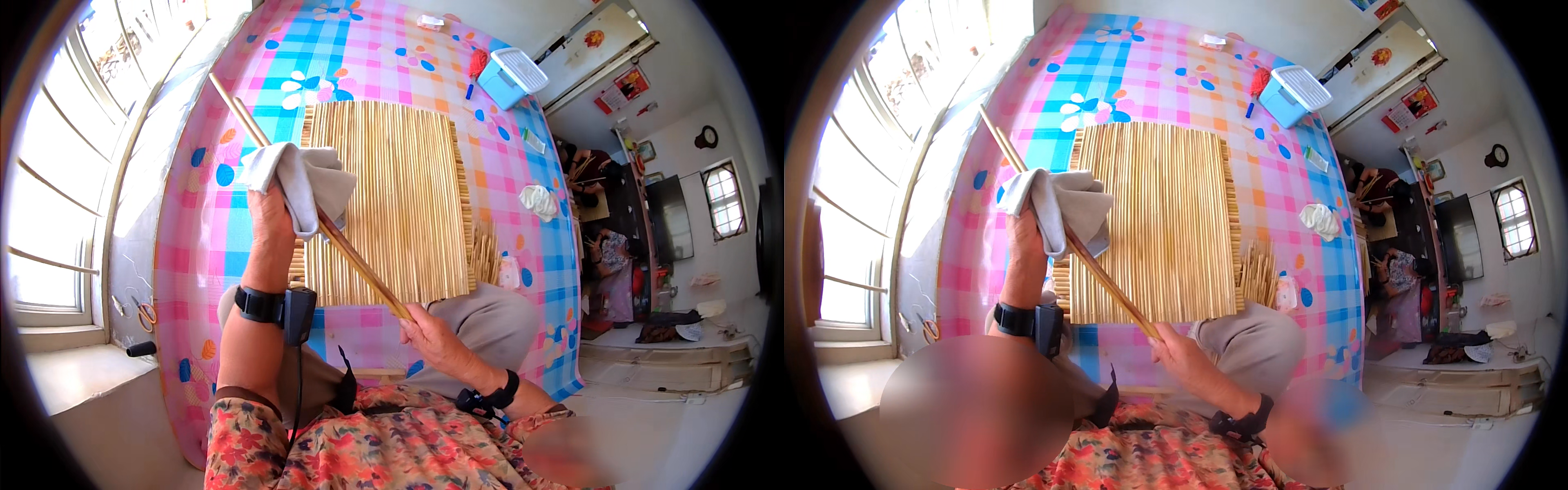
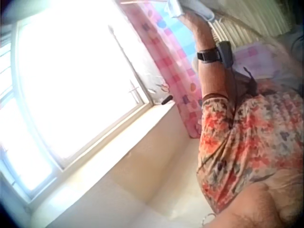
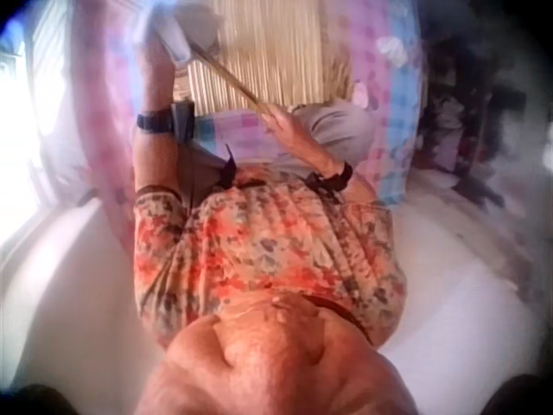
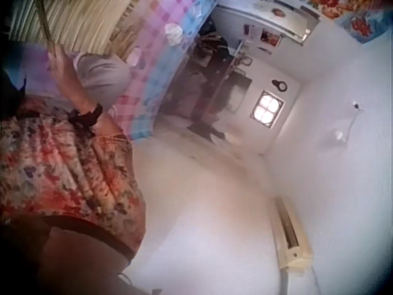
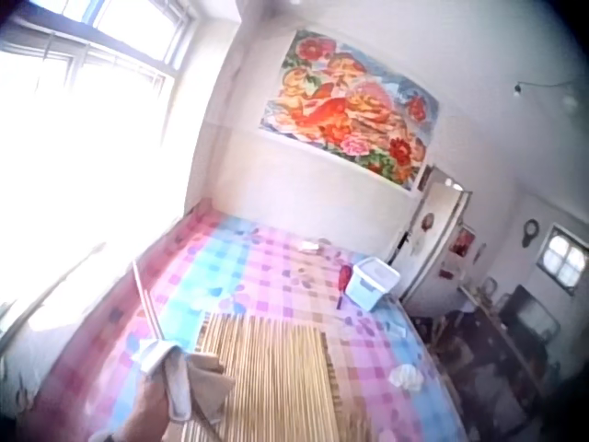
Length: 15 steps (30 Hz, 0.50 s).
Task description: The person wipes long wooden rods with a white cloth, handling them one at a time and then placing them onto a bamboo mat on the floor.
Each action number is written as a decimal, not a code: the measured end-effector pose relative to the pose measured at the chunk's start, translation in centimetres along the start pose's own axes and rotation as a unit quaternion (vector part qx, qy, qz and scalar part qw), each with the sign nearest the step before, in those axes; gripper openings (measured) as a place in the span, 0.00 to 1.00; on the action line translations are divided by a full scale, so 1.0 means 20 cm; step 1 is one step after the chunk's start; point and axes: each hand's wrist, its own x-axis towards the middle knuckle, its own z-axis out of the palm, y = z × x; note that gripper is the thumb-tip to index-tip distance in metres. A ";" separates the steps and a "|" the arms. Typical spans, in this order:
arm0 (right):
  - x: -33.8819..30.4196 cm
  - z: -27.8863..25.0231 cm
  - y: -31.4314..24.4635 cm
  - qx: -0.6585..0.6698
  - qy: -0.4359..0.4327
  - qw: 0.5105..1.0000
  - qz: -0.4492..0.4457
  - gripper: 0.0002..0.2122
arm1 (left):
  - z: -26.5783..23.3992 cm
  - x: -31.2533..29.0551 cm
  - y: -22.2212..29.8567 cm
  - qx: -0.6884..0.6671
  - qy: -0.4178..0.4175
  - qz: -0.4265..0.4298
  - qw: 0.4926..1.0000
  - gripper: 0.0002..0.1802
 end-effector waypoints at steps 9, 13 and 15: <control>0.51 0.09 -0.19 0.252 -0.117 0.958 0.067 0.10 | 0.06 -0.09 0.05 0.033 -0.067 -0.009 0.997 0.12; 0.60 0.07 -0.24 0.282 -0.135 0.947 0.073 0.11 | 0.07 -0.09 0.03 0.006 -0.051 -0.063 0.997 0.11; 0.58 0.06 -0.23 0.241 -0.121 0.961 0.058 0.11 | 0.08 -0.07 0.02 0.008 -0.033 -0.055 0.998 0.11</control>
